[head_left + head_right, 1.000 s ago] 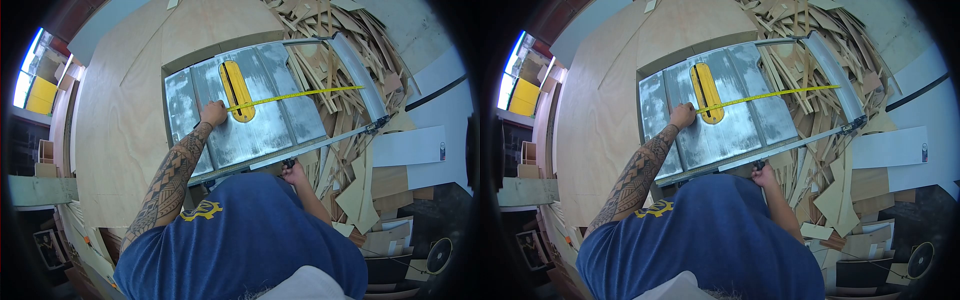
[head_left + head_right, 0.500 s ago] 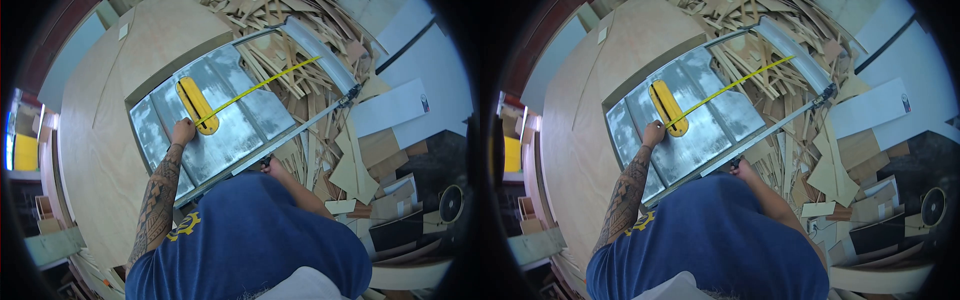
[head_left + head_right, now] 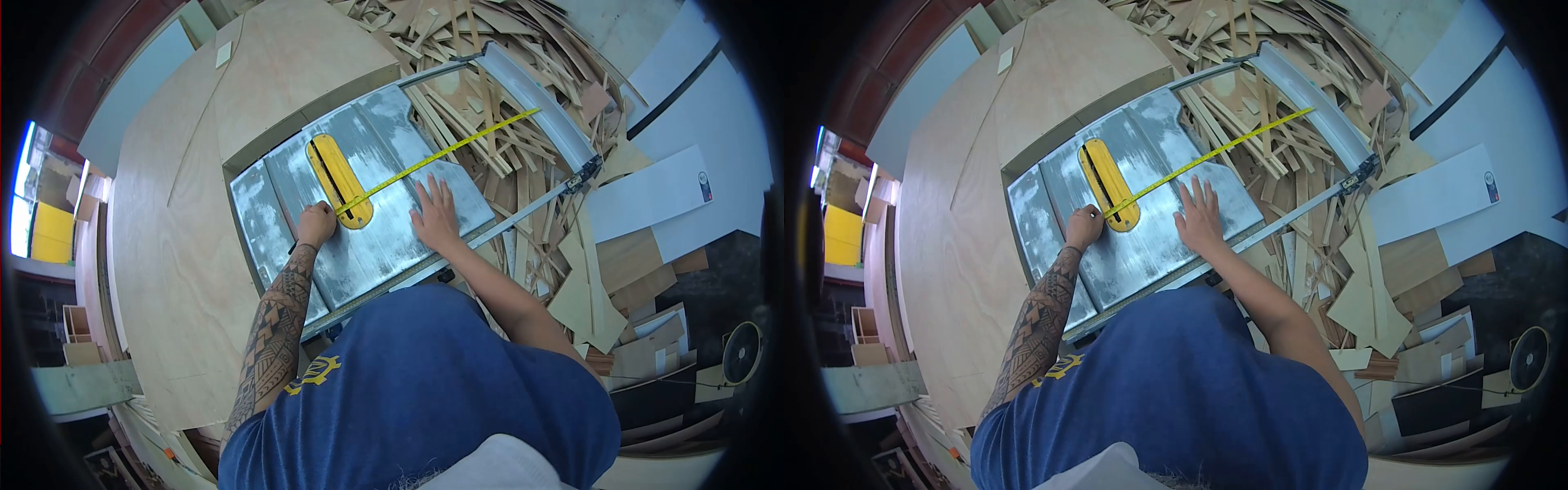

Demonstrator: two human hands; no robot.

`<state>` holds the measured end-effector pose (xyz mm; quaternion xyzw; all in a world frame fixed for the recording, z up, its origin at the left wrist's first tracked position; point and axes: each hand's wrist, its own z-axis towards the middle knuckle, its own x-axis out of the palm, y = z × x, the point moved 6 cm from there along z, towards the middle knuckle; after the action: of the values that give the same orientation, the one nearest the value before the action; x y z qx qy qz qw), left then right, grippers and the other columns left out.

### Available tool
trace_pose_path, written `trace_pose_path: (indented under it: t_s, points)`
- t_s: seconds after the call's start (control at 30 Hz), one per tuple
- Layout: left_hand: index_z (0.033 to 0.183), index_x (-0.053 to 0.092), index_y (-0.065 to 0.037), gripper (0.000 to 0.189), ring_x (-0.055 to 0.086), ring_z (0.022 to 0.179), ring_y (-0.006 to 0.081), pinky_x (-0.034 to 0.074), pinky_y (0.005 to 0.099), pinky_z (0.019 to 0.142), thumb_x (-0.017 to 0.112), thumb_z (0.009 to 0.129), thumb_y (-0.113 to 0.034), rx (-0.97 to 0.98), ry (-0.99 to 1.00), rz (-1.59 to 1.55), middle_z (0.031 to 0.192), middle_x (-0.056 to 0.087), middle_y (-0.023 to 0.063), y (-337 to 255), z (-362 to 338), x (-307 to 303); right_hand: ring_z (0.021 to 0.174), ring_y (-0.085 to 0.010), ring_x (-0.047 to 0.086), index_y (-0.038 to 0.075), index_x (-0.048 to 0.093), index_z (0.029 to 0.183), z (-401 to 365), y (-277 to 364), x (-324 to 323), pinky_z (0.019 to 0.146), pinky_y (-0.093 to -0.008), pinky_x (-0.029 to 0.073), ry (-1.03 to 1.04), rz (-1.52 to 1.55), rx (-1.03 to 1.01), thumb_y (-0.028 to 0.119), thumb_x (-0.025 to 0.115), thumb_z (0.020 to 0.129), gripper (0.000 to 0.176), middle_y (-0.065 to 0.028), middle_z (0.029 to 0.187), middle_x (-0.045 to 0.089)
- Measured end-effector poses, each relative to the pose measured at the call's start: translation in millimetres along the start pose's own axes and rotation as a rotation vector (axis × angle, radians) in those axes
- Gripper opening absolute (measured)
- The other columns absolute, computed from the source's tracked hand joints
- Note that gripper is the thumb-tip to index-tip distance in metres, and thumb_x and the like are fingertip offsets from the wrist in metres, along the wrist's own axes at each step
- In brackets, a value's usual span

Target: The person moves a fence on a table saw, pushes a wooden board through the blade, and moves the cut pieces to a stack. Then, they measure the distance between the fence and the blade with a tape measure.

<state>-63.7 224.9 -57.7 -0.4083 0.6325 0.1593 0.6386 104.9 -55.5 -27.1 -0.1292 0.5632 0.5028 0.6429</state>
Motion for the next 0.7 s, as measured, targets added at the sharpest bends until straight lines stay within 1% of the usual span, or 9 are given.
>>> trace_pose_path:
  t_s: [0.03,0.1,0.2,0.23,0.27,0.33,0.4,0.57,0.7]
  points:
    - [0.11,0.074,-0.01,0.029,0.066,0.11,0.0437,0.055,0.0532,0.096,0.058,0.098,-0.031,-0.018,0.011,0.026,0.116,0.068,0.0251,-1,-2,1,0.152,-0.0467,0.027,0.003,0.039,0.156,22,-1,10,0.123,-0.0597,0.024,0.004,0.005,-0.018,0.028,0.059,0.1,0.065,-0.0258,0.163,0.032]
    - [0.108,0.074,-0.008,0.03,0.066,0.11,0.0437,0.055,0.0531,0.096,0.059,0.096,-0.032,-0.032,-0.025,0.014,0.115,0.069,0.0253,-6,-5,-2,0.158,-0.0439,0.017,0.004,0.032,0.162,55,-4,48,0.127,-0.061,0.017,0.253,-0.076,-0.008,0.034,0.059,0.1,0.073,-0.0211,0.172,0.02]
    - [0.104,0.076,-0.006,0.034,0.068,0.108,0.0432,0.057,0.0525,0.093,0.062,0.094,-0.035,-0.1,-0.032,-0.001,0.11,0.072,0.0249,-14,-16,-15,0.158,-0.0391,0.02,0.005,0.034,0.161,65,-22,83,0.125,-0.0631,0.018,0.294,-0.162,0.05,0.037,0.057,0.101,0.072,-0.0166,0.171,0.025]
    - [0.106,0.075,-0.007,0.028,0.068,0.108,0.0412,0.058,0.053,0.091,0.061,0.095,-0.029,-0.066,-0.057,-0.009,0.11,0.072,0.0241,-16,-22,-20,0.157,-0.0383,0.025,0.004,0.035,0.159,65,-19,88,0.122,-0.0674,0.021,0.279,-0.187,0.049,0.035,0.057,0.101,0.07,-0.0172,0.17,0.027]
    - [0.105,0.076,-0.009,0.022,0.069,0.108,0.038,0.059,0.0512,0.084,0.06,0.095,-0.02,-0.04,-0.104,0.038,0.11,0.072,0.02,-10,-21,-12,0.158,-0.0379,0.024,0.005,0.033,0.161,64,-23,98,0.123,-0.0664,0.021,0.255,-0.213,0.018,0.035,0.057,0.101,0.071,-0.0164,0.171,0.027]
    - [0.109,0.077,-0.012,0.023,0.063,0.119,0.0371,0.053,0.0525,0.096,0.063,0.093,-0.02,-0.145,-0.168,-0.096,0.118,0.069,0.0169,2,-27,-10,0.16,-0.0367,0.017,0.005,0.026,0.164,65,-17,105,0.124,-0.0646,0.019,0.343,-0.34,0.025,0.039,0.05,0.105,0.073,-0.016,0.173,0.021]
    - [0.114,0.076,-0.013,0.026,0.061,0.119,0.0352,0.053,0.0519,0.093,0.063,0.093,-0.021,-0.132,-0.102,-0.02,0.12,0.066,0.0154,11,-33,-19,0.16,-0.0364,0.016,0.006,0.02,0.166,61,-12,100,0.124,-0.0619,0.021,0.345,-0.385,-0.034,0.043,0.04,0.109,0.071,-0.0143,0.175,0.016]
    - [0.115,0.075,-0.018,0.024,0.059,0.122,0.0321,0.051,0.0521,0.093,0.064,0.094,-0.025,-0.259,-0.239,0.017,0.121,0.064,0.0124,94,-54,-20,0.161,-0.0385,0.012,0.006,0.012,0.168,63,-27,114,0.126,-0.0606,0.019,0.406,-0.495,-0.035,0.047,0.03,0.111,0.072,-0.0155,0.175,0.011]
    - [0.113,0.073,-0.022,0.021,0.059,0.12,0.0305,0.051,0.0516,0.092,0.062,0.096,-0.024,-0.337,-0.275,0.066,0.12,0.062,0.0104,145,-94,-37,0.161,-0.0389,0.012,0.005,0.011,0.168,62,-21,114,0.126,-0.0608,0.019,0.445,-0.494,-0.04,0.047,0.03,0.111,0.073,-0.0164,0.175,0.01]
